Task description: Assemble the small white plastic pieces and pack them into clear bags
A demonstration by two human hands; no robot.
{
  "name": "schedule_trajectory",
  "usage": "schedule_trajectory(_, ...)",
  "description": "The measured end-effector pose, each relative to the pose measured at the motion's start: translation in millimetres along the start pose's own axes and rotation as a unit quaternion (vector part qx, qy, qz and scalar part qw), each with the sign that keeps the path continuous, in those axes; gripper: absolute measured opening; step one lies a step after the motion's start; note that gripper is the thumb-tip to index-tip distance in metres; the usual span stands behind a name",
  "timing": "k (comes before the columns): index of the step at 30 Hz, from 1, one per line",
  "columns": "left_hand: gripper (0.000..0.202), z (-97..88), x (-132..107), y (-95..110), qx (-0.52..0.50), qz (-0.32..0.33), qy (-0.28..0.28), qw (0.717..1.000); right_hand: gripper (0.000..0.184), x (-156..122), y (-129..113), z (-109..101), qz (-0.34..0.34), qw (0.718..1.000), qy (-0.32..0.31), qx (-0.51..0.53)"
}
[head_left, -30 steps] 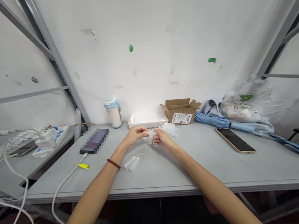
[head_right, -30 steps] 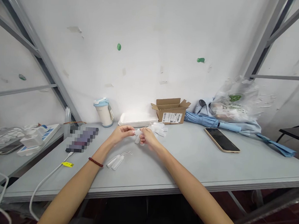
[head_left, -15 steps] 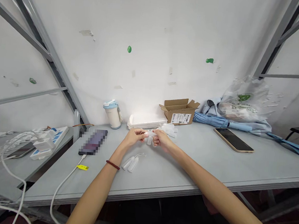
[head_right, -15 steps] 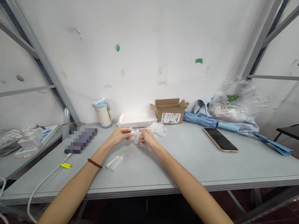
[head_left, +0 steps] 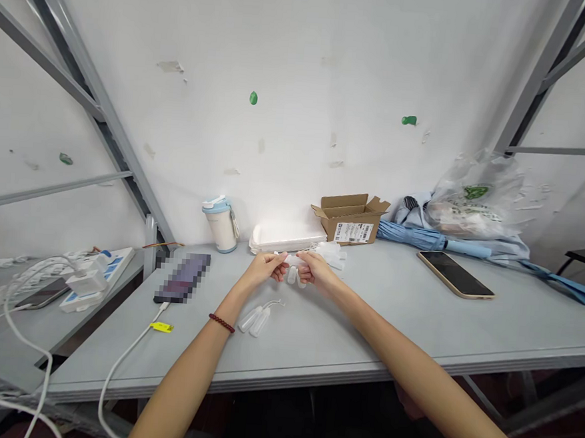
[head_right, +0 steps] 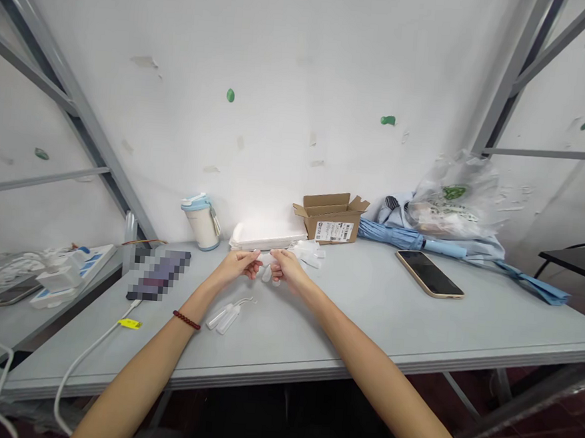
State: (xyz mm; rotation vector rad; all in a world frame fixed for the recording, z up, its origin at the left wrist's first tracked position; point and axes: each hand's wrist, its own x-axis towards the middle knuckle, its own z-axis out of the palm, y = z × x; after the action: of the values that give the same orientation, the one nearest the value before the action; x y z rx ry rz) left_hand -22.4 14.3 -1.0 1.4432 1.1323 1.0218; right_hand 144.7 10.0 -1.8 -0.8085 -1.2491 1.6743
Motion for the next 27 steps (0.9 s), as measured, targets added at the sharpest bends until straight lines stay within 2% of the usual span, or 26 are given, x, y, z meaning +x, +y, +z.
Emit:
schedule_trajectory(3,0.051,-1.5,1,-2,0.012,0.005,0.010,1.000,0.033,-2,-1,1,-0.009,0.999,-0.028,-0.029)
schedule_trajectory(7,0.048,-2.5,-1,-1,0.031,0.029,-0.003,0.999,0.031,-2,0,0,-0.015,0.999,-0.034,-0.039)
schedule_trajectory(11,0.039,-3.2,-5,6,0.047,0.059,-0.024,0.997,0.028,2,2,-4,-0.002,0.999,-0.023,-0.028)
schedule_trajectory(15,0.037,-1.8,-7,9,0.031,0.049,-0.029,0.998,0.033,6,4,-6,0.001,0.999,-0.005,-0.034)
schedule_trajectory(20,0.040,2.3,-6,8,-0.016,0.011,-0.016,1.000,0.038,4,4,-3,-0.029,0.997,0.007,-0.077)
schedule_trajectory(24,0.040,2.2,-7,9,-0.043,-0.010,0.008,0.999,0.032,4,5,-2,-0.079,0.988,0.041,-0.130)
schedule_trajectory(27,0.039,0.8,-7,9,-0.050,-0.005,0.000,0.999,0.027,8,8,-6,-0.128,0.975,0.060,-0.174)
